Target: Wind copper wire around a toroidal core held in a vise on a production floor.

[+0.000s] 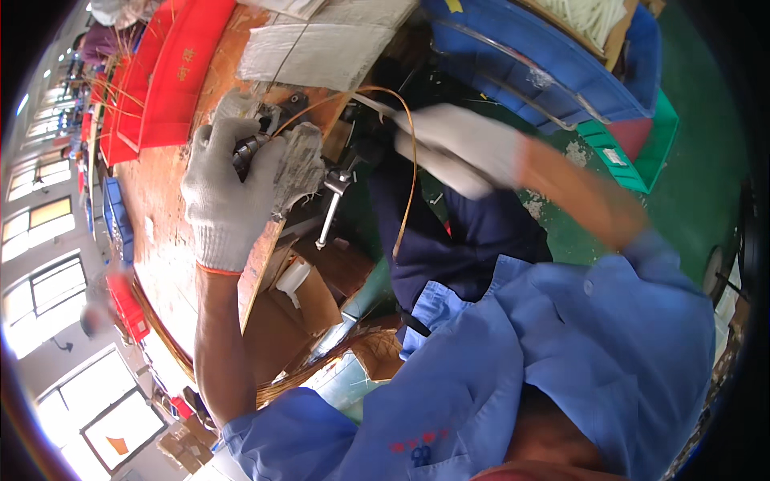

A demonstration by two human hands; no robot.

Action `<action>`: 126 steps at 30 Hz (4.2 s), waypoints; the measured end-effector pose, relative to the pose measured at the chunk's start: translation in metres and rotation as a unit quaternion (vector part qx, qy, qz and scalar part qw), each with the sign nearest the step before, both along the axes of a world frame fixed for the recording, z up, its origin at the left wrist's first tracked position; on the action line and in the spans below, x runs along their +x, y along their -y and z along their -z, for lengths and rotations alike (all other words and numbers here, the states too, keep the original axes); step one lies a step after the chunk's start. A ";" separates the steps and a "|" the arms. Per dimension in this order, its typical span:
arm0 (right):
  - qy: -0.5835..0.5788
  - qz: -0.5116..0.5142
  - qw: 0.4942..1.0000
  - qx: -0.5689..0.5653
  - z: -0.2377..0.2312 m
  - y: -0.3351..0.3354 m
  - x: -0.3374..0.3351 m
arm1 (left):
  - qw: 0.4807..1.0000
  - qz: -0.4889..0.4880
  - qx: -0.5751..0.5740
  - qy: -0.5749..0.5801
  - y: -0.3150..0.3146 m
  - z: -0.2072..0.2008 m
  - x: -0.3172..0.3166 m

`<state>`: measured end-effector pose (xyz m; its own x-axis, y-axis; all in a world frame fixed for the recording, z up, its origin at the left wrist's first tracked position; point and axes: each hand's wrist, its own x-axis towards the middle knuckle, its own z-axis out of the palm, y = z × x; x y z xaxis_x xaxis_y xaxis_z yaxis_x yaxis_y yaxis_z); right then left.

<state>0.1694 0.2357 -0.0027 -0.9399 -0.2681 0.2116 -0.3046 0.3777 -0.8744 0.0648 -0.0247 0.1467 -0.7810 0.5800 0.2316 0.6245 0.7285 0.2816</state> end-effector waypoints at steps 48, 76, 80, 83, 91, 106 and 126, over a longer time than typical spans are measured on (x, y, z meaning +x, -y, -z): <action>0.139 0.078 0.916 -0.369 0.084 0.189 0.006 | 0.986 -0.061 -0.154 -0.001 -0.022 -0.018 -0.018; 0.044 -0.070 0.979 -0.187 -0.082 0.072 0.062 | 0.512 -0.064 0.697 0.498 0.005 0.076 0.175; 0.163 -0.061 0.960 -0.218 -0.084 0.056 0.064 | 0.563 -0.009 0.665 0.490 -0.012 0.086 0.179; 0.200 -0.064 0.955 -0.210 -0.090 0.047 0.065 | 0.484 0.014 0.686 0.542 -0.014 0.087 0.177; 0.201 -0.082 0.946 -0.241 -0.083 0.043 0.071 | 0.499 -0.055 0.705 0.501 -0.017 0.090 0.173; 0.164 -0.053 0.960 -0.220 -0.059 0.036 0.084 | 0.588 -0.027 0.642 0.491 -0.013 0.086 0.185; 0.158 0.030 0.967 -0.198 -0.061 0.044 0.092 | 0.586 -0.069 0.627 0.509 -0.010 0.090 0.192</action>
<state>0.2618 0.1916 0.0580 -0.9857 -0.1676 -0.0143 0.0141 0.0027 -0.9999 0.2567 -0.0151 0.0566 -0.9041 0.3676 -0.2178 -0.3717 -0.4252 0.8252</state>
